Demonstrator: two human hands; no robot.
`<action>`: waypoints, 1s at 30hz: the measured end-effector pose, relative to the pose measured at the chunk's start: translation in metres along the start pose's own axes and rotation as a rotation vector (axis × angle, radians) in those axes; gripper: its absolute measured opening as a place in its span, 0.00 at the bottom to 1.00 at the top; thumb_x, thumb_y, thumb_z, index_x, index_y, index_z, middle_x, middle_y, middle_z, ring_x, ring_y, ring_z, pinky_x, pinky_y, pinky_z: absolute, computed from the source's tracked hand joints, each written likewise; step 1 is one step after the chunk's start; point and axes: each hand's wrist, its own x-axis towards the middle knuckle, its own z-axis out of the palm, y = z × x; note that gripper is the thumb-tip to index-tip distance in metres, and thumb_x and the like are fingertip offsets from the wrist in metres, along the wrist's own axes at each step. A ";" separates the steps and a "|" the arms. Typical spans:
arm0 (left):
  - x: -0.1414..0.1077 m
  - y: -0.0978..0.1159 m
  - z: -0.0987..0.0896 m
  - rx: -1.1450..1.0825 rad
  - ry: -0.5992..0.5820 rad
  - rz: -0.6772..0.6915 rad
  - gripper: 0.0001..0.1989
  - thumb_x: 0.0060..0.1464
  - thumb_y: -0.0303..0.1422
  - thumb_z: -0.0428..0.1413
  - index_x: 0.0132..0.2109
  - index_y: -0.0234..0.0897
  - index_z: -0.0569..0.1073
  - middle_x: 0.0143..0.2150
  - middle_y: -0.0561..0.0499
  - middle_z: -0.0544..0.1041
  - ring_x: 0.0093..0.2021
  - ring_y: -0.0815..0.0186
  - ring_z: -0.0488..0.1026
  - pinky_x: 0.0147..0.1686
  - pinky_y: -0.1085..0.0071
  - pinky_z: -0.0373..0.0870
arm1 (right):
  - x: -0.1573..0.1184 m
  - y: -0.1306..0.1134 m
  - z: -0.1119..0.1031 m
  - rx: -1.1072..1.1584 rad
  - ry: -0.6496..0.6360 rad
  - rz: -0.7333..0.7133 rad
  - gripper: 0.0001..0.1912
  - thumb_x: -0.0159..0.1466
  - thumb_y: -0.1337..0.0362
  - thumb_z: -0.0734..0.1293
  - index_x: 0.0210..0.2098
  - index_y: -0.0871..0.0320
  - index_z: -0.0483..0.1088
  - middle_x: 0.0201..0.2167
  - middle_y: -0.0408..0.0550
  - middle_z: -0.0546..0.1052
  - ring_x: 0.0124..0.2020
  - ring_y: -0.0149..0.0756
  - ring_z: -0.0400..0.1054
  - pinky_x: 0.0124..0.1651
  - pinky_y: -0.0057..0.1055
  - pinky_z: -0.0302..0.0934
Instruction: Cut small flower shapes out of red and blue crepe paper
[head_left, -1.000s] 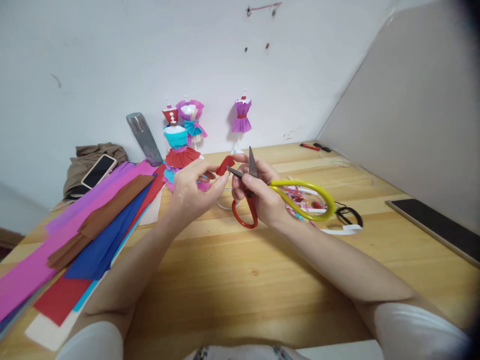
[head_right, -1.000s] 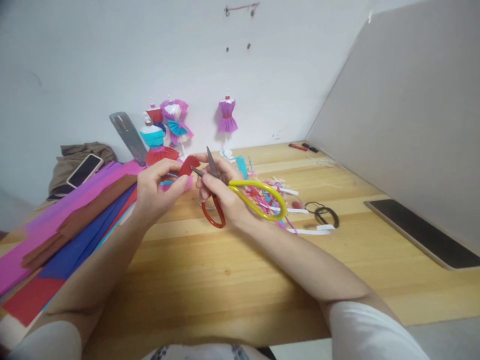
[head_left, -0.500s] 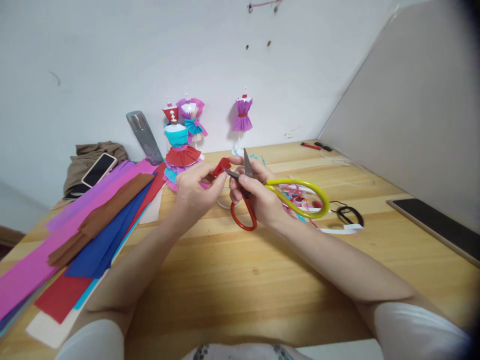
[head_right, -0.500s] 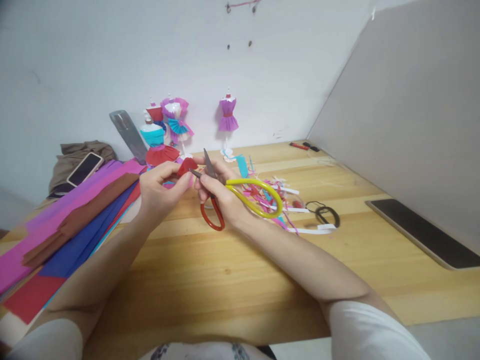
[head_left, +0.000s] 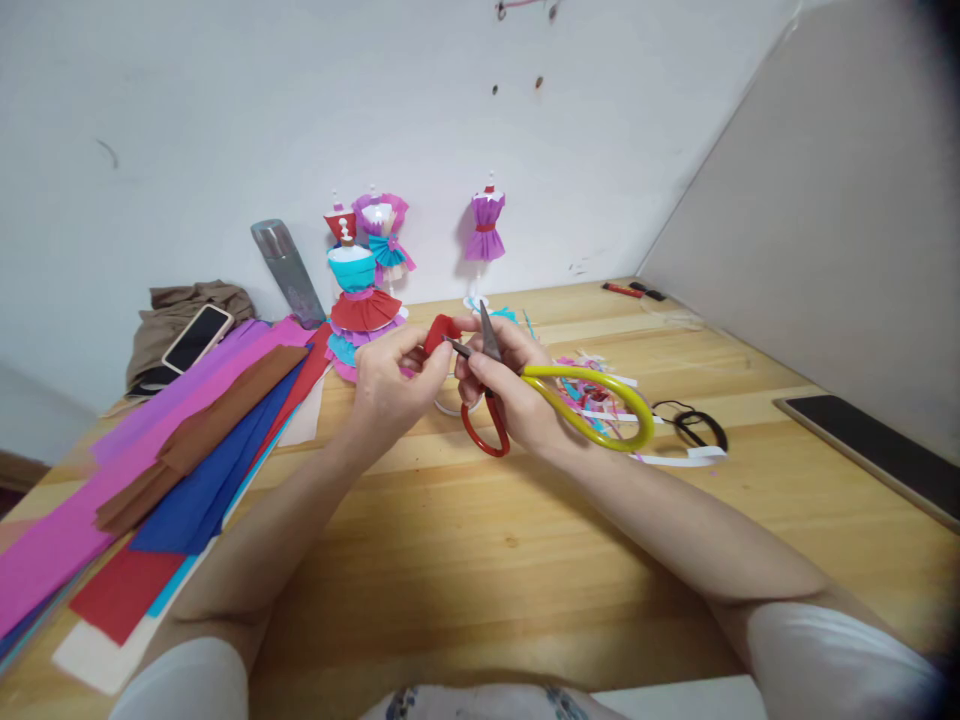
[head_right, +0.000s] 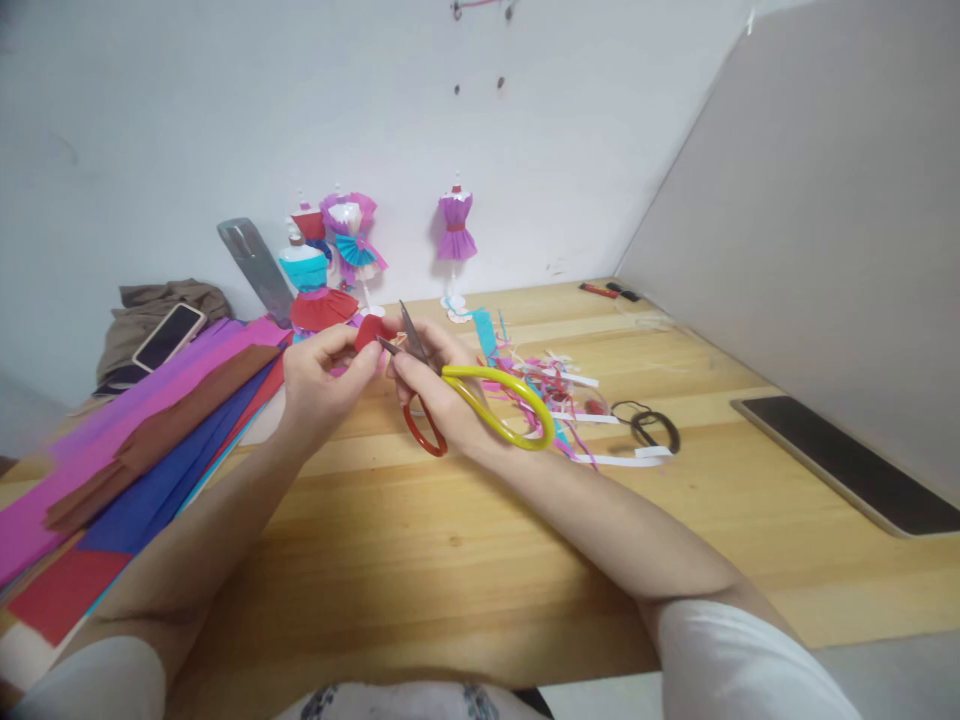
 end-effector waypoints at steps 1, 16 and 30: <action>0.000 -0.001 0.001 0.014 0.005 0.003 0.09 0.57 0.31 0.57 0.32 0.36 0.80 0.24 0.53 0.78 0.22 0.71 0.71 0.24 0.75 0.67 | 0.000 0.000 0.000 -0.011 -0.001 -0.007 0.18 0.64 0.58 0.71 0.52 0.55 0.71 0.27 0.38 0.72 0.22 0.28 0.65 0.27 0.30 0.62; 0.005 -0.018 -0.001 -0.033 -0.080 -0.112 0.10 0.56 0.31 0.56 0.27 0.36 0.76 0.22 0.54 0.74 0.23 0.70 0.67 0.23 0.74 0.64 | 0.004 -0.004 -0.002 -0.029 0.001 0.070 0.19 0.63 0.60 0.70 0.53 0.55 0.71 0.28 0.37 0.72 0.21 0.27 0.65 0.25 0.29 0.63; 0.019 -0.019 -0.010 -0.272 -0.091 -0.469 0.09 0.48 0.35 0.61 0.24 0.34 0.75 0.21 0.52 0.77 0.24 0.68 0.76 0.24 0.76 0.70 | 0.003 -0.004 -0.007 -0.184 -0.006 0.073 0.19 0.66 0.59 0.68 0.56 0.53 0.72 0.31 0.41 0.75 0.23 0.29 0.65 0.27 0.30 0.63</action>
